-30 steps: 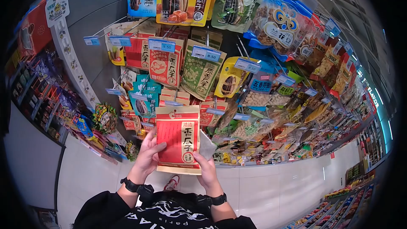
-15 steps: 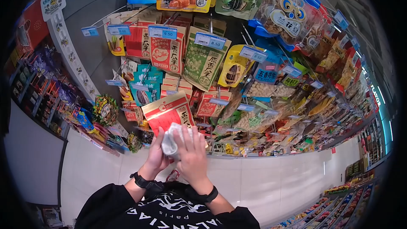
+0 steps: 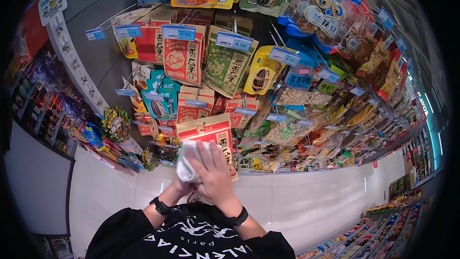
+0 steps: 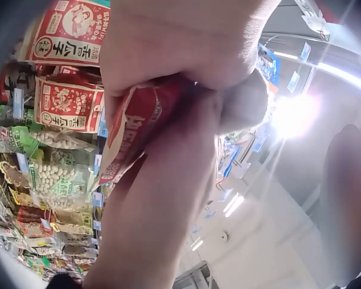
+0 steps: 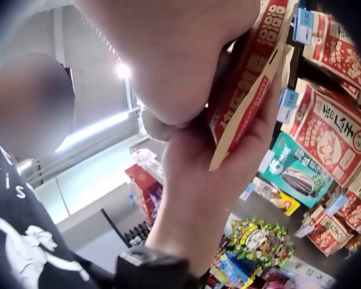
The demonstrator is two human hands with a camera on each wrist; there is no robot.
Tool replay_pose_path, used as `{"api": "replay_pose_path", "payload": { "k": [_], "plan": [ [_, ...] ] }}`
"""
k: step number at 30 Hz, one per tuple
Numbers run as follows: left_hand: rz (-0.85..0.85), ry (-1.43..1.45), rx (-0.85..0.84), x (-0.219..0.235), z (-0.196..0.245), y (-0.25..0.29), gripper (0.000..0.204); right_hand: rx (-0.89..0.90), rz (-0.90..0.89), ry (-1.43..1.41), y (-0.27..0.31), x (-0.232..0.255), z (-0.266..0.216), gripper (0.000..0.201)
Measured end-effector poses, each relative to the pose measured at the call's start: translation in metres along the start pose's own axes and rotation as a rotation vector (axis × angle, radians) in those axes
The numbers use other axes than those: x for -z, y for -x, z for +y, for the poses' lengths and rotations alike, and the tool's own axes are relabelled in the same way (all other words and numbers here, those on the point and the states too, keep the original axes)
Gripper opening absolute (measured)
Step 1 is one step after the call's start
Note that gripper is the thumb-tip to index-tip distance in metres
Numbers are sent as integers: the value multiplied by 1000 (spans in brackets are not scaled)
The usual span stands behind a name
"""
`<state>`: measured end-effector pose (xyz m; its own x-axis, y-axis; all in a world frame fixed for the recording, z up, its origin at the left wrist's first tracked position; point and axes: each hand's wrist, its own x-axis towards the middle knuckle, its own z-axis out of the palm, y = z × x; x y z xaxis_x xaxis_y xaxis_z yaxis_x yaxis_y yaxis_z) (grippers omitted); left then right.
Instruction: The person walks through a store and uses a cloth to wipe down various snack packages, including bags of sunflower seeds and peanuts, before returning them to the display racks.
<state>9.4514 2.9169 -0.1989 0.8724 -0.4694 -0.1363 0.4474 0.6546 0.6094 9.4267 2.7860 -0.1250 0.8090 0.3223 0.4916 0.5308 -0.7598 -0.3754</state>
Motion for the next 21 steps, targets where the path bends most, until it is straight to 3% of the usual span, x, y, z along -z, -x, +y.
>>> {"api": "replay_pose_path", "payload": {
  "k": [1, 2, 5, 6, 8, 10, 11, 13, 14, 16, 17, 18, 19, 21],
  "plan": [
    [-28, 91, 75, 1, 6, 3, 50, 2, 1, 4, 6, -1, -2, 63],
    [-112, -111, -79, 8, 7, -1, 50, -11, -17, 29, 12, -1, -4, 62],
    [-25, -209, -165, 13, 10, -4, 52, -98, -1, 53, 12, 2, 4, 64],
    [-1, -211, -241, -12, 21, -3, 53, -177, 117, -26, 9, 3, 11, 65],
    [1, -384, -184, -15, 18, 1, 58, -272, 284, -182, 0, 10, 19, 67],
    [-51, -765, -243, -13, 17, 1, 57, -250, 267, -191, -6, 14, 16, 67],
    [-92, -825, -247, -13, 19, 1, 49, -227, 239, -202, -10, 16, 15, 67],
    [-49, -801, -422, 2, 4, -3, 45, -95, 127, -176, -7, 6, 10, 64],
    [-106, -1481, -667, 13, 16, -6, 41, 13, 40, -137, -4, 4, 8, 62],
    [-87, -308, -289, 20, 20, -9, 39, 131, -52, -92, 2, 2, 10, 61],
    [-1, 536, 202, 41, 16, -12, 40, 157, -74, -82, 5, 1, 13, 59],
    [58, 26, -109, 22, 27, -7, 45, 182, -97, -75, 9, 0, 17, 58],
    [-2, -306, -303, 6, 45, 2, 53, 191, -102, -75, 13, -1, 23, 58],
    [70, -376, -426, -2, 55, 2, 58, -36, 99, -70, 18, -7, 37, 59]
  ]
}}
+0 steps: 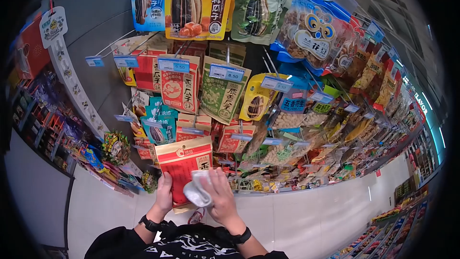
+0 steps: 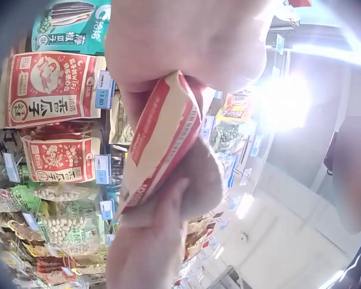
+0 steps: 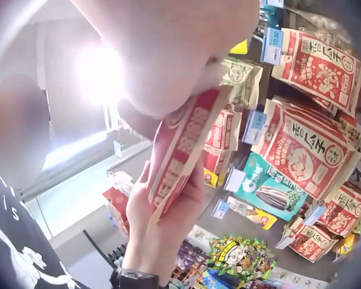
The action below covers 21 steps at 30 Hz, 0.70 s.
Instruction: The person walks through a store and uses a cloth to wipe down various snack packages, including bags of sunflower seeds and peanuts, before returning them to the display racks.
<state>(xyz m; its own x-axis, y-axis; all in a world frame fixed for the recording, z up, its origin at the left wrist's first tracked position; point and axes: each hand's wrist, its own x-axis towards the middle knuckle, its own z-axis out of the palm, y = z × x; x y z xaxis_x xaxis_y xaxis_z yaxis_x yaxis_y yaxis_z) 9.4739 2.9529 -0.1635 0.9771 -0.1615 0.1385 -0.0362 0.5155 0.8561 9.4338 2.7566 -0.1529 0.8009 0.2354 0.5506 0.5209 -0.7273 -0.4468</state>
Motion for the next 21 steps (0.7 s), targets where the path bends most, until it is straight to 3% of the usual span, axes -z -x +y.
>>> {"api": "replay_pose_path", "payload": {
  "k": [1, 2, 4, 5, 7, 8, 10, 14, 16, 21],
  "plan": [
    [17, 17, 17, 3, 4, 0, 58, -134, 191, -187, 0, -7, 3, 53],
    [17, 16, 9, 5, 4, -1, 58, -126, 192, -188, 5, -8, 9, 53],
    [-18, 29, 50, 9, 2, -4, 58, -709, -44, -799, 18, -6, 21, 44],
    [-10, -35, 32, 9, 0, -6, 57, -699, -44, -798, 19, -8, 17, 44],
    [-43, -110, 1, 10, 4, -13, 57, -837, 134, -1192, 18, -11, 6, 43],
    [-76, -185, -20, 11, 5, -17, 56, -829, 131, -1191, 15, -12, 6, 43],
    [-30, -198, -46, 4, 11, -27, 55, -600, 63, -1240, 6, -12, 6, 50],
    [-56, -395, -26, 5, 27, -54, 49, -681, 68, -1149, -16, -12, 2, 53],
    [-98, -462, -147, -1, 39, -68, 47, -665, 98, -1149, -29, -13, 3, 50],
    [-9, -596, -345, -14, 64, -99, 65, -575, 221, -1163, -56, -25, 17, 48]
  ]
}}
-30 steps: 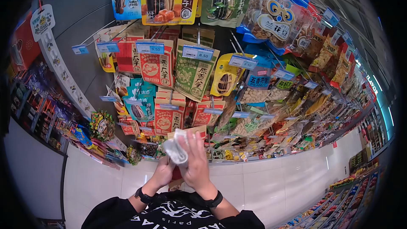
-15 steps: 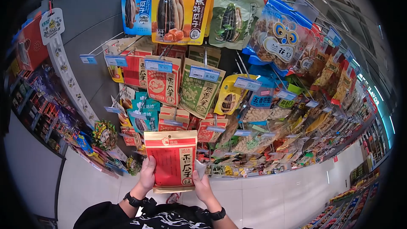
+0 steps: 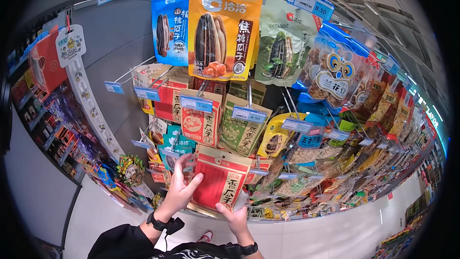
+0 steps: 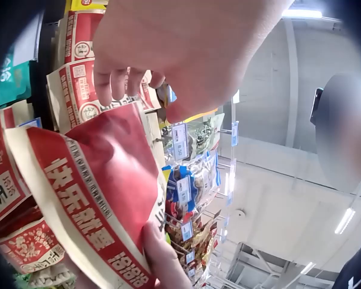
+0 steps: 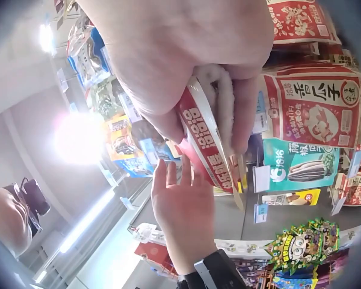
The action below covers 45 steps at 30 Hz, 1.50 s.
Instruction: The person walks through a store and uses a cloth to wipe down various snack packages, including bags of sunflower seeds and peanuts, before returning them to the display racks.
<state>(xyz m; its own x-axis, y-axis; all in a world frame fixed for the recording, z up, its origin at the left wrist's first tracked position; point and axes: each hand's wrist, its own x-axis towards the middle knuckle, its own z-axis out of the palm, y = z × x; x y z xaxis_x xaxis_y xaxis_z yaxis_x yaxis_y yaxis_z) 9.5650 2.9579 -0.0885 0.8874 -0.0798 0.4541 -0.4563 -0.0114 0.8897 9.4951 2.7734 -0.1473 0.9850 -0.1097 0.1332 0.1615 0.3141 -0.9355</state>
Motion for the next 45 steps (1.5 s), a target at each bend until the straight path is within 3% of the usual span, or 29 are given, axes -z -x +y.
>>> {"api": "replay_pose_path", "payload": {
  "k": [3, 7, 9, 11, 19, 24, 32, 45],
  "plan": [
    [-41, 64, 70, 3, 19, -22, 65, 6, 4, 11, -13, 2, 3, 47],
    [-53, 40, 158, 2, 17, -28, 63, 29, 17, -68, -28, -2, 1, 49],
    [-107, 118, 271, 4, 2, -27, 64, 43, -60, -20, -35, -3, 1, 50],
    [-133, 158, 228, 5, -4, -23, 60, 51, -57, -14, -42, -7, 2, 49],
    [-47, 30, 191, 20, 7, -30, 78, 14, -193, 75, -69, -13, 16, 47],
    [44, 190, 250, 23, -19, -35, 63, -76, -169, -101, -85, -15, 21, 49],
    [63, 313, 274, 16, -23, -45, 45, -169, -128, -242, -90, -11, 18, 51],
    [54, 379, 405, -1, -20, -46, 46, -257, -15, -475, -88, 13, 26, 45]
  ]
}}
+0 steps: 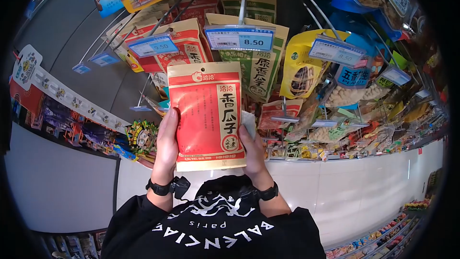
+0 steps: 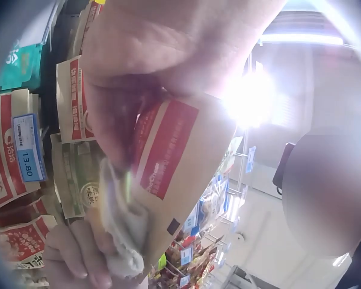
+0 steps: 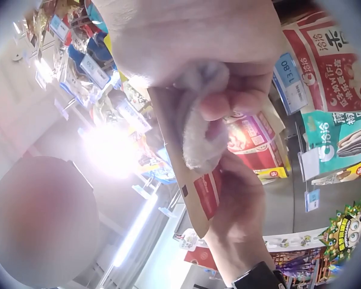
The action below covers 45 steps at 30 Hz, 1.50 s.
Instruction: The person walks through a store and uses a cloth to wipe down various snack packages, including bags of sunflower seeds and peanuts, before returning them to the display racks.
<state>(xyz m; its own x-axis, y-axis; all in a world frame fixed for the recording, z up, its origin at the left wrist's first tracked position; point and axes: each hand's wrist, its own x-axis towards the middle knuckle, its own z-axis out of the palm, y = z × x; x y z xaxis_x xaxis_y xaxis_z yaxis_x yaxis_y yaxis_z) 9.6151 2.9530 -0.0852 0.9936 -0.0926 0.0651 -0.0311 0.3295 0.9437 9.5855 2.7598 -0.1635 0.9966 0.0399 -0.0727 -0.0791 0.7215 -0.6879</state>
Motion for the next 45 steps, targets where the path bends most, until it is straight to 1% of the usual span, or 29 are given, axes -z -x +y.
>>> {"api": "replay_pose_path", "payload": {
  "k": [3, 6, 8, 10, 12, 13, 14, 16, 17, 18, 19, 20, 22, 24, 26, 28, 30, 31, 32, 33, 34, 36, 37, 38, 40, 41, 42, 44, 45],
  "plan": [
    [-27, -38, 33, 1, 0, -1, 47, -3, 2, -55, 1, 1, -2, 43],
    [-87, -57, 20, -4, 1, -3, 47, -1, -2, -49, 1, 6, -1, 41],
    [-84, -90, -26, -2, -6, -6, 45, -6, -5, -28, -3, 12, 4, 41],
    [-68, -93, -12, -2, -9, -8, 43, -30, -28, -48, -5, 15, 5, 42],
    [-119, -177, -1, -4, -4, -7, 43, -16, 5, -101, -5, 9, 1, 42],
    [-146, -233, -45, -3, -7, -7, 46, 0, 7, -23, -2, 12, 1, 47],
    [-143, -232, -51, -5, -6, -7, 46, 0, 1, -20, 1, 12, -1, 47],
    [-242, -292, -38, -9, -4, -7, 50, 92, -33, 46, 6, 12, -6, 56],
    [-255, -343, -45, -6, -9, -7, 47, 16, -29, 92, 8, 23, -9, 66],
    [-253, -339, -46, -5, -9, -6, 47, 14, -30, 97, 10, 35, -8, 66],
    [-261, -386, -22, -5, -9, -6, 45, -18, -90, 190, 11, 47, -6, 68],
    [-269, -433, 0, -5, -9, -6, 42, -50, -150, 284, 10, 46, -8, 70],
    [-231, -418, -52, -6, -10, -6, 39, -73, -136, 308, 7, 37, -12, 74],
    [-226, -560, -85, -4, -5, -7, 43, -58, -175, 336, 5, 24, -14, 70],
    [-197, -568, -94, -3, -6, -8, 44, -70, -164, 370, 0, 17, -10, 69],
    [-158, -570, -104, -2, -9, -8, 44, -100, -98, 318, -2, 15, -5, 70],
    [-94, -666, -273, 0, -13, -7, 42, -128, -83, 325, -7, 16, 1, 72],
    [-82, -655, -269, 2, -16, -5, 42, -111, -91, 323, -10, 16, 4, 75],
    [-62, -699, -363, 5, -19, -3, 39, -94, -98, 322, -11, 14, 6, 77],
    [-42, -743, -456, 8, -21, -3, 36, -130, -92, 312, -11, 11, 5, 81],
    [-31, -731, -452, 14, -20, -1, 36, -139, -92, 325, -12, 10, 1, 81],
    [-151, -858, -691, 26, -18, 2, 36, -204, -270, 501, -14, 3, -8, 81],
    [-148, -834, -830, 30, -19, -2, 33, -177, -314, 470, -17, -4, -9, 79],
    [-145, -820, -819, 37, -20, -3, 33, -188, -303, 479, -16, -3, -8, 79],
    [-202, -771, -884, 53, -20, -7, 26, -183, -276, 645, -12, -4, -3, 76],
    [-173, -747, -901, 55, -18, -10, 20, -162, -286, 685, -10, -7, -1, 74],
    [-179, -730, -911, 61, -18, -13, 20, -151, -275, 697, -11, -12, 0, 74],
    [-192, -804, -865, 76, -19, -19, 39, -121, -229, 769, -11, -24, 4, 75],
    [-168, -778, -853, 79, -17, -23, 35, -42, -202, 809, -12, -33, 8, 74]
  ]
}}
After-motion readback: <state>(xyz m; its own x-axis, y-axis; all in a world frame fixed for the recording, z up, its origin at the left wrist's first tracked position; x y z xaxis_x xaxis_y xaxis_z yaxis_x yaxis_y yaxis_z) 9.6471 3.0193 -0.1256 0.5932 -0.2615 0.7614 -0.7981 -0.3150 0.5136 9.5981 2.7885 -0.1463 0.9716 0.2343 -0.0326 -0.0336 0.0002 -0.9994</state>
